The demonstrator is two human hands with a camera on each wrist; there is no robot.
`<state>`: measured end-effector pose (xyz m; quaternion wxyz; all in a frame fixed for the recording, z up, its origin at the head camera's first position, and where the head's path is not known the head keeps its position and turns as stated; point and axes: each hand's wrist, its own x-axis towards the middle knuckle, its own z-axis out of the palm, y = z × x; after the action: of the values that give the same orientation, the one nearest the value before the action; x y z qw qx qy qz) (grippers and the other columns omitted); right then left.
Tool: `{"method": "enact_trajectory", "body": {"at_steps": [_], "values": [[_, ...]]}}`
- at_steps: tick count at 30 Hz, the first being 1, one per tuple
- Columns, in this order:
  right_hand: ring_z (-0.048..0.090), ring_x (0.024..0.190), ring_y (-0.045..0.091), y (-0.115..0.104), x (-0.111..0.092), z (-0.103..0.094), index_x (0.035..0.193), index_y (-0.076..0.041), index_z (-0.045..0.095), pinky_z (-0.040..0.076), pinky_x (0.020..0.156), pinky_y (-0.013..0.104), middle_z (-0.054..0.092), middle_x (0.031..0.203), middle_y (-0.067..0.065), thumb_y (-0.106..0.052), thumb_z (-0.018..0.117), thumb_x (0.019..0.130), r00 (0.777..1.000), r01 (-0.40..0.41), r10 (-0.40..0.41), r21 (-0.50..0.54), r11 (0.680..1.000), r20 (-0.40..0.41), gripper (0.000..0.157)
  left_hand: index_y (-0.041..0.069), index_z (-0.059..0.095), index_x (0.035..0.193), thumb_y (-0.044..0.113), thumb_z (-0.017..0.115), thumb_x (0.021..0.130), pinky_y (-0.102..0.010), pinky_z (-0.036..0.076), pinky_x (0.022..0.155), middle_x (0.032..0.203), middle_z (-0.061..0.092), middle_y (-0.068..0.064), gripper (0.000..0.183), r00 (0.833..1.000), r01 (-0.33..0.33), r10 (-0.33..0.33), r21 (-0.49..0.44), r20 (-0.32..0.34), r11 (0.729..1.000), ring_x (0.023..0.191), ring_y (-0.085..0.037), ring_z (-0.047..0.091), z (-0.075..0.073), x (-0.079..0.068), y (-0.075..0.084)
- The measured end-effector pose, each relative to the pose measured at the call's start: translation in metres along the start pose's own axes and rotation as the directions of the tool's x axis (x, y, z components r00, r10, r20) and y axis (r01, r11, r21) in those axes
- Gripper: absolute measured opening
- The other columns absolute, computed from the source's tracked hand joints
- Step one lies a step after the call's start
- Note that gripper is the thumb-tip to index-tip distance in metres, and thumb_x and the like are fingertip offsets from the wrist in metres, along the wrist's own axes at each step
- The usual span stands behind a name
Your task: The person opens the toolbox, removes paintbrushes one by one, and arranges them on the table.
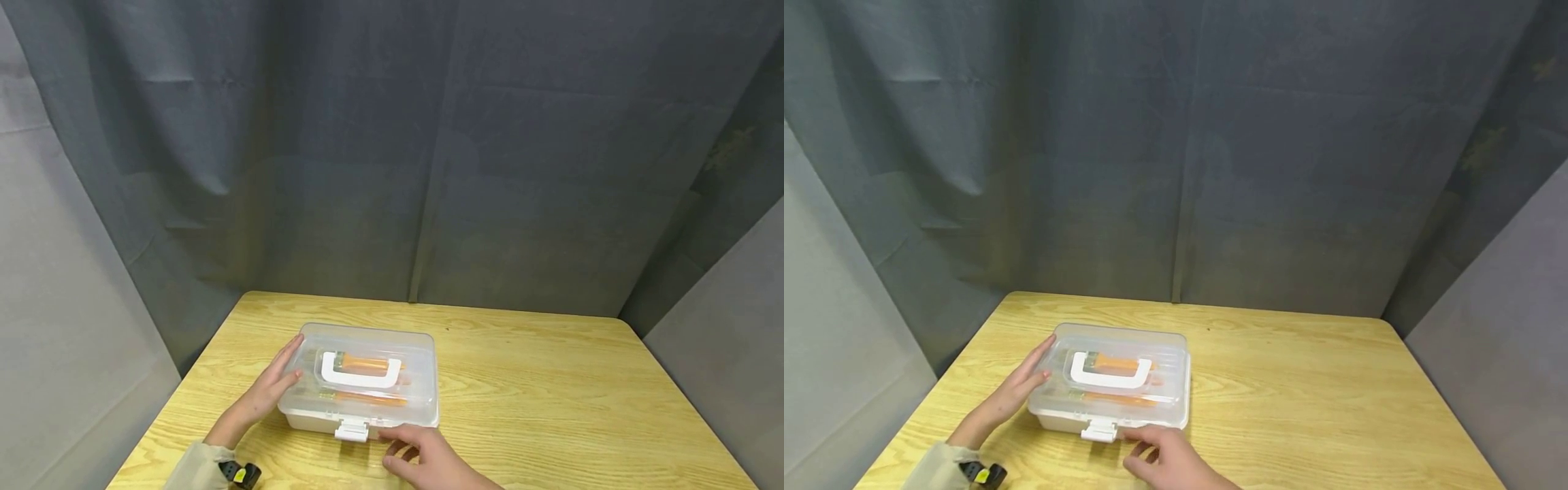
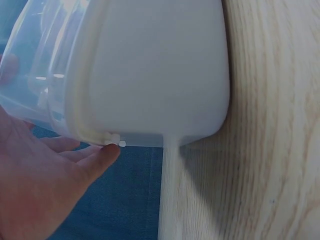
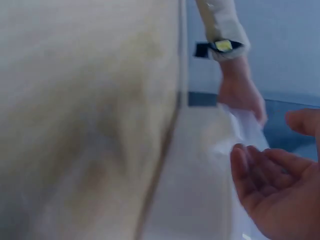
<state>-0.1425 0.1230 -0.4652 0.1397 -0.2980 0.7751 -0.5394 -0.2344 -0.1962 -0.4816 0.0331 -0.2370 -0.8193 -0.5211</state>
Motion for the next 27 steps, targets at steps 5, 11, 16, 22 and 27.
{"method": "enact_trajectory", "body": {"at_steps": [5, 11, 16, 22, 27], "values": [[0.064, 0.087, 0.013, -0.011, -0.011, -0.022, 0.116, 0.001, 0.064, 0.053, 0.066, 0.025, 0.067, 0.105, 0.012, -0.007, 0.063, 0.091, 0.936, 0.252, -0.307, -0.283, 0.925, -0.17, 0.027, 0.002, 0.016, 0.151, 0.013, 0.043, 0.099, -0.063, 0.007, 0.106, 0.154, 0.01, -0.023, 0.059, 1.0, 0.0, 0.0, 0.004, 0.004, 1.0, 0.139, -0.044, 0.007, 0.0, 0.0, 0.0], [0.057, 0.077, 0.007, -0.001, -0.014, -0.043, 0.111, -0.005, 0.068, 0.049, 0.058, 0.023, 0.066, 0.098, 0.003, -0.003, 0.073, 0.08, 0.848, 0.148, -0.356, -0.468, 0.871, -0.394, 0.031, 0.001, 0.016, 0.15, 0.013, 0.042, 0.1, -0.064, 0.007, 0.105, 0.154, 0.01, -0.025, 0.058, 1.0, -0.018, 0.018, 0.011, 0.015, 1.0, 0.138, -0.046, 0.007, -0.002, -0.002, -0.001], [0.055, 0.095, 0.011, 0.014, -0.012, -0.053, 0.126, -0.008, 0.061, 0.051, 0.071, 0.029, 0.056, 0.12, -0.004, -0.014, 0.077, 0.079, 0.874, -0.061, -0.167, -0.445, 0.894, -0.456, 0.05, 0.005, 0.013, 0.152, 0.015, 0.046, 0.099, -0.068, 0.009, 0.102, 0.154, 0.009, -0.023, 0.062, 0.999, 0.005, -0.005, 0.009, 0.041, 1.0, 0.138, -0.047, 0.006, -0.005, -0.005, -0.003], [0.047, 0.122, 0.027, 0.029, -0.01, -0.051, 0.148, -0.009, 0.032, 0.046, 0.092, 0.043, 0.035, 0.148, 0.008, -0.029, 0.07, 0.086, 0.927, -0.118, -0.034, -0.375, 0.92, -0.374, 0.075, 0.015, 0.009, 0.153, 0.022, 0.066, 0.087, -0.07, 0.019, 0.098, 0.155, 0.007, -0.023, 0.087, 0.996, 0.04, -0.039, -0.007, 0.076, 0.999, 0.136, -0.051, 0.011, -0.006, -0.005, -0.008], [0.04, 0.129, 0.029, 0.035, -0.01, -0.047, 0.151, -0.01, 0.021, 0.042, 0.097, 0.04, 0.025, 0.152, 0.014, -0.028, 0.067, 0.088, 0.934, -0.115, -0.022, -0.361, 0.925, -0.356, 0.08, 0.019, 0.005, 0.154, 0.021, 0.074, 0.079, -0.069, 0.022, 0.098, 0.154, 0.006, -0.023, 0.101, 0.994, 0.055, -0.05, -0.042, 0.097, 0.998, 0.135, -0.051, 0.015, -0.006, -0.006, -0.012]]}}
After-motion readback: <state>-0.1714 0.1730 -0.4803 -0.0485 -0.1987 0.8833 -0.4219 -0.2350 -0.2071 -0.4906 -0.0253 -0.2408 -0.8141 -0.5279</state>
